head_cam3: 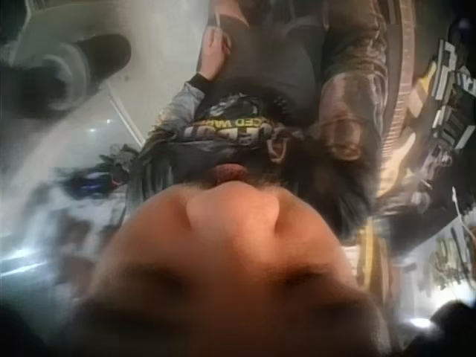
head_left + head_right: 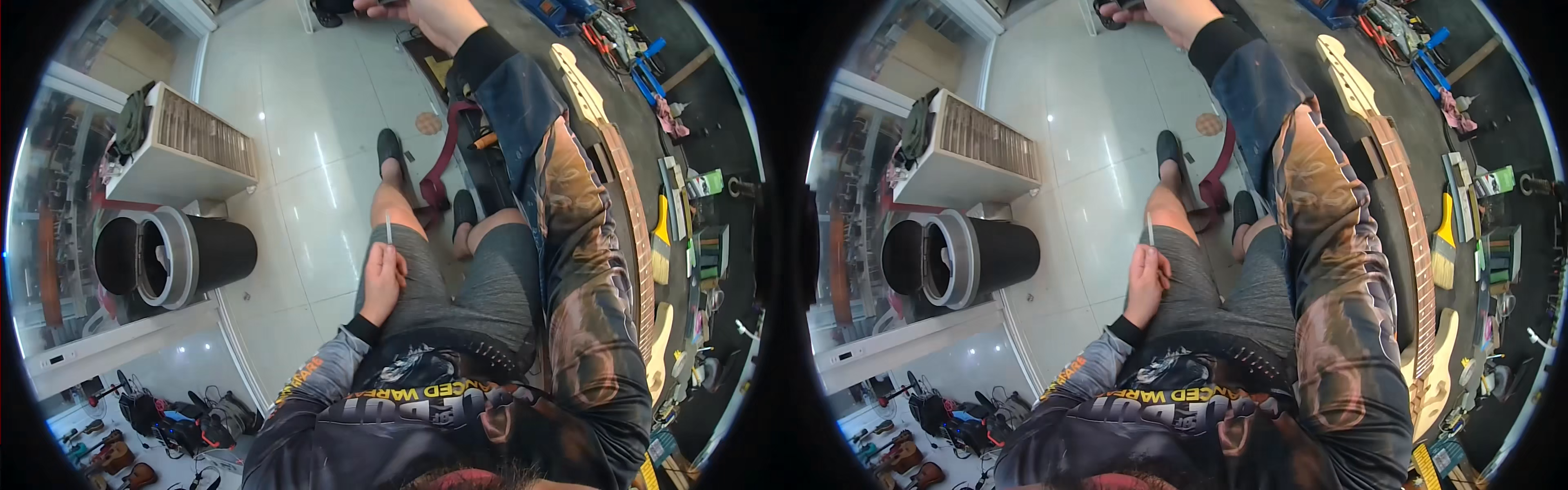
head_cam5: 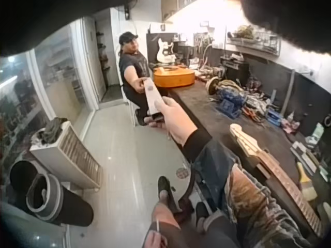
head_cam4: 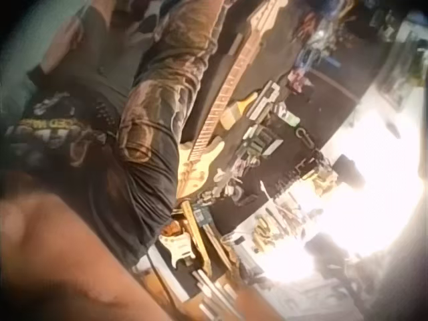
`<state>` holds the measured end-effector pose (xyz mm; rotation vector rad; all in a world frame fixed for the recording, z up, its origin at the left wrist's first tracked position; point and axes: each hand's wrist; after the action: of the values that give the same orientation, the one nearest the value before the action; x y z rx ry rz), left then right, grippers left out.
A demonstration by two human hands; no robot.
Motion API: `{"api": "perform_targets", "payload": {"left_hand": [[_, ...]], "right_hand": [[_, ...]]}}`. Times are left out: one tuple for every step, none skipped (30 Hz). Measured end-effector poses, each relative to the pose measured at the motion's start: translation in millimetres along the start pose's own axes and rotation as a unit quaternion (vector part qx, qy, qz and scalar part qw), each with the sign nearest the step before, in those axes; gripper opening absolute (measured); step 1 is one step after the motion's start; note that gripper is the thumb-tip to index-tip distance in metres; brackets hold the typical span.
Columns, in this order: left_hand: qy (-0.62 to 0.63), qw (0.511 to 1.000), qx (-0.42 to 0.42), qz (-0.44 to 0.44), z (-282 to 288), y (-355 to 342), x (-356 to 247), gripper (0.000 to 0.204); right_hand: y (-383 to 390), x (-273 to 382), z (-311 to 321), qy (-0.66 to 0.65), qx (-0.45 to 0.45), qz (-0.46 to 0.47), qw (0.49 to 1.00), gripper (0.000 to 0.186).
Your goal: The person files the frets on a guitar neck using a small hand file, sweeps debris off the fretboard with a brush, and continues filing the frets.
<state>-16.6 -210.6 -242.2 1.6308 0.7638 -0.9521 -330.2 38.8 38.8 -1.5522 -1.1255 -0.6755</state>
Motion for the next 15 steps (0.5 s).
{"api": "perform_targets", "payload": {"left_hand": [[0.002, 1.0, 0.002, 0.014, 3.0, -2.5, -2.1, 0.033], [0.023, 0.999, 0.002, 0.039, 6.7, -5.4, -8.8, 0.032], [0.043, 0.997, 0.001, 0.063, 9.6, -11.2, -14.0, 0.03], [0.043, 0.997, 0.003, 0.071, 14.1, -17.9, -15.9, 0.03], [0.032, 0.998, 0.001, 0.049, 17.4, -27.2, -18.0, 0.029], [0.022, 0.999, 0.0, 0.027, 17.4, -38.7, -19.3, 0.028], [0.025, 1.0, -0.002, 0.001, 15.4, -52.4, -17.6, 0.026], [0.027, 1.0, 0.001, 0.007, 12.5, -67.2, -16.3, 0.026], [0.037, 0.999, -0.01, 0.001, 9.3, -82.3, -15.2, 0.025], [0.046, 0.998, -0.033, -0.002, 12.0, -88.4, -13.3, 0.025], [0.047, 0.998, -0.042, 0.007, 16.4, -90.1, -11.3, 0.025], [0.045, 0.997, -0.055, 0.008, 12.1, -94.0, -18.1, 0.025], [0.042, 0.997, -0.071, 0.009, 9.6, -98.1, -22.8, 0.024], [0.043, 0.996, -0.074, 0.015, 9.8, -96.9, -20.8, 0.024], [0.046, 0.995, -0.087, 0.003, 12.3, -91.5, -18.1, 0.024]], "right_hand": [[-0.4, -6.8, 7.4, 0.001, -0.006, -0.013, 1.0, 0.043], [-0.5, -10.2, 14.6, -0.006, -0.007, -0.005, 1.0, 0.044], [-1.1, -15.0, 20.7, -0.013, -0.007, 0.005, 1.0, 0.045], [-3.0, -27.8, 28.1, -0.012, -0.012, -0.002, 1.0, 0.045], [-6.4, -41.5, 35.8, -0.02, -0.019, -0.006, 1.0, 0.048], [-10.5, -53.4, 43.9, -0.027, -0.026, -0.009, 0.999, 0.051], [-16.3, -66.8, 53.7, -0.024, -0.03, -0.015, 0.999, 0.051], [-23.5, -79.0, 63.9, -0.036, -0.027, 0.004, 0.999, 0.056], [-29.5, -90.7, 74.6, -0.047, -0.025, 0.022, 0.998, 0.062], [-27.2, -94.3, 62.6, -0.054, -0.024, 0.012, 0.998, 0.062], [-24.5, -95.7, 51.5, -0.047, -0.074, -0.017, 0.996, 0.065], [-22.9, -92.3, 50.1, -0.03, -0.128, -0.042, 0.991, 0.068], [-19.6, -117.6, 67.7, -0.037, -0.099, -0.066, 0.992, 0.076], [2.1, -150.6, 82.1, 0.019, -0.05, -0.096, 0.994, 0.065], [24.8, -188.0, 94.3, 0.072, 0.002, -0.121, 0.99, 0.054]]}}
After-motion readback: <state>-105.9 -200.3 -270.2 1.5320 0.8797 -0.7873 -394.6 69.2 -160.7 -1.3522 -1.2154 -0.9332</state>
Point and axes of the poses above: each hand's wrist, its own y-axis away from the middle knuckle, its own z-axis out of the back of the hand, x = y × z, and after that the axes turned 11 degrees about z, right-handed
